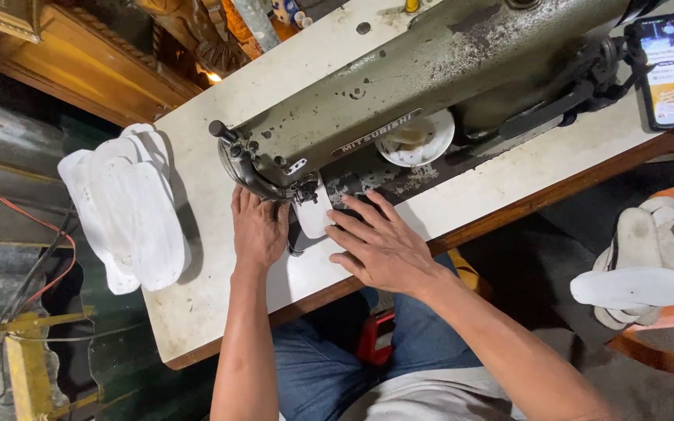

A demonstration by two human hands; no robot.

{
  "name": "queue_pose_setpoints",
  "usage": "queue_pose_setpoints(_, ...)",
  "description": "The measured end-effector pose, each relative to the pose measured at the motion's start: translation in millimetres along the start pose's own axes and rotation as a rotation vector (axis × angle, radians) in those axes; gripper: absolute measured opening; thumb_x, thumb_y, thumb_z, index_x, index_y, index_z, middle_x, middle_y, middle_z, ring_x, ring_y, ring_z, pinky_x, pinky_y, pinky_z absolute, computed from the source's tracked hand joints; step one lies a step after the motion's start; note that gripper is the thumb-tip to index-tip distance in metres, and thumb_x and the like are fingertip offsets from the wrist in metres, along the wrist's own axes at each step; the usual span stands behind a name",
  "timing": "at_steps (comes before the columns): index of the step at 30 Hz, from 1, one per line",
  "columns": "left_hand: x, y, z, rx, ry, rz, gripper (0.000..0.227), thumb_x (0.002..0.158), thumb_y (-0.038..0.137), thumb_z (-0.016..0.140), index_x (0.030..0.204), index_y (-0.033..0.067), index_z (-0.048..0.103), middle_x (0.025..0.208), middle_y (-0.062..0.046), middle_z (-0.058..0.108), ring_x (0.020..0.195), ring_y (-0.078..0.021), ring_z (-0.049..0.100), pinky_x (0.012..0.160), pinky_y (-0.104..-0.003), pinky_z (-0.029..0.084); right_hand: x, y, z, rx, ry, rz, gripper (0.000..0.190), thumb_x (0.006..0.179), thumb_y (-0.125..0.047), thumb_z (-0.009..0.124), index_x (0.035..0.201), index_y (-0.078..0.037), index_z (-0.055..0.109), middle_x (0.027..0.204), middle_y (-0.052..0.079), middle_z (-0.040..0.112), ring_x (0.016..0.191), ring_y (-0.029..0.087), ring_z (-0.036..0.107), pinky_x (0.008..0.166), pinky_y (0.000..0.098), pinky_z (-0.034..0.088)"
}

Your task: Stitching the edges of shoe insoles using an industrial sewing machine

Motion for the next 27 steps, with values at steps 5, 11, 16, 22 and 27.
queue_pose_setpoints(5, -4.0, 0.2, 2.8, -0.022, 0.008, -0.006, 0.037, 0.105, 0.039, 0.049, 0.13, 0.0227, 0.07, 0.158, -0.003, 0.047, 0.154, -0.0231, 0.03, 0.129, -0.047, 0.015, -0.6, -1.2, 0.1, 0.005, 0.014, -0.018, 0.045, 0.105, -0.047, 0.051, 0.128, -0.012, 0.068, 0.14, 0.011, 0.062, 0.141, 0.034, 0.046, 0.123, 0.058, 0.022)
queue_pose_setpoints(11, -2.9, 5.8, -4.1, -0.023, -0.015, -0.056, 0.042, 0.107, 0.043, 0.041, 0.132, 0.0251, 0.069, 0.161, -0.001, 0.043, 0.155, -0.0215, 0.028, 0.129, -0.045, 0.014, -1.9, 2.1, 5.1, 0.02, 0.05, -0.021, 0.046, 0.104, -0.046, 0.052, 0.133, -0.013, 0.066, 0.141, 0.01, 0.062, 0.141, 0.034, 0.047, 0.122, 0.0584, 0.022)
queue_pose_setpoints(16, -4.6, 9.6, -5.6, -0.017, 0.024, -0.093, 0.048, 0.109, 0.048, 0.036, 0.142, 0.0242, 0.062, 0.158, -0.002, 0.045, 0.152, -0.0226, 0.033, 0.128, -0.044, 0.018, 0.3, -1.1, -1.7, 0.018, 0.089, -0.019, 0.044, 0.105, -0.045, 0.053, 0.129, -0.012, 0.067, 0.131, 0.013, 0.066, 0.138, 0.035, 0.05, 0.12, 0.0589, 0.026)
queue_pose_setpoints(22, -7.1, 16.6, -14.1, -0.004, 0.093, -0.099, 0.047, 0.108, 0.043, 0.041, 0.146, 0.0208, 0.058, 0.155, -0.005, 0.049, 0.148, -0.0237, 0.038, 0.125, -0.045, 0.023, -0.6, 0.6, 1.9, 0.009, 0.128, -0.01, 0.041, 0.105, -0.044, 0.054, 0.125, -0.011, 0.069, 0.13, 0.013, 0.067, 0.138, 0.034, 0.05, 0.12, 0.0573, 0.028)
queue_pose_setpoints(27, -7.4, 14.5, -11.6, -0.017, 0.125, -0.112, 0.046, 0.109, 0.041, 0.041, 0.147, 0.0185, 0.055, 0.153, -0.006, 0.051, 0.146, -0.0224, 0.042, 0.125, -0.044, 0.024, 1.7, -1.5, -4.9, 0.007, 0.142, -0.011, 0.038, 0.104, -0.04, 0.056, 0.119, -0.009, 0.071, 0.126, 0.014, 0.068, 0.135, 0.035, 0.053, 0.118, 0.0576, 0.032)
Point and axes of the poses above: each hand's wrist, its own x-axis towards the middle knuckle, its own z-axis out of the palm, y = z × x, the point moved 1 cm from there along x, towards the middle knuckle
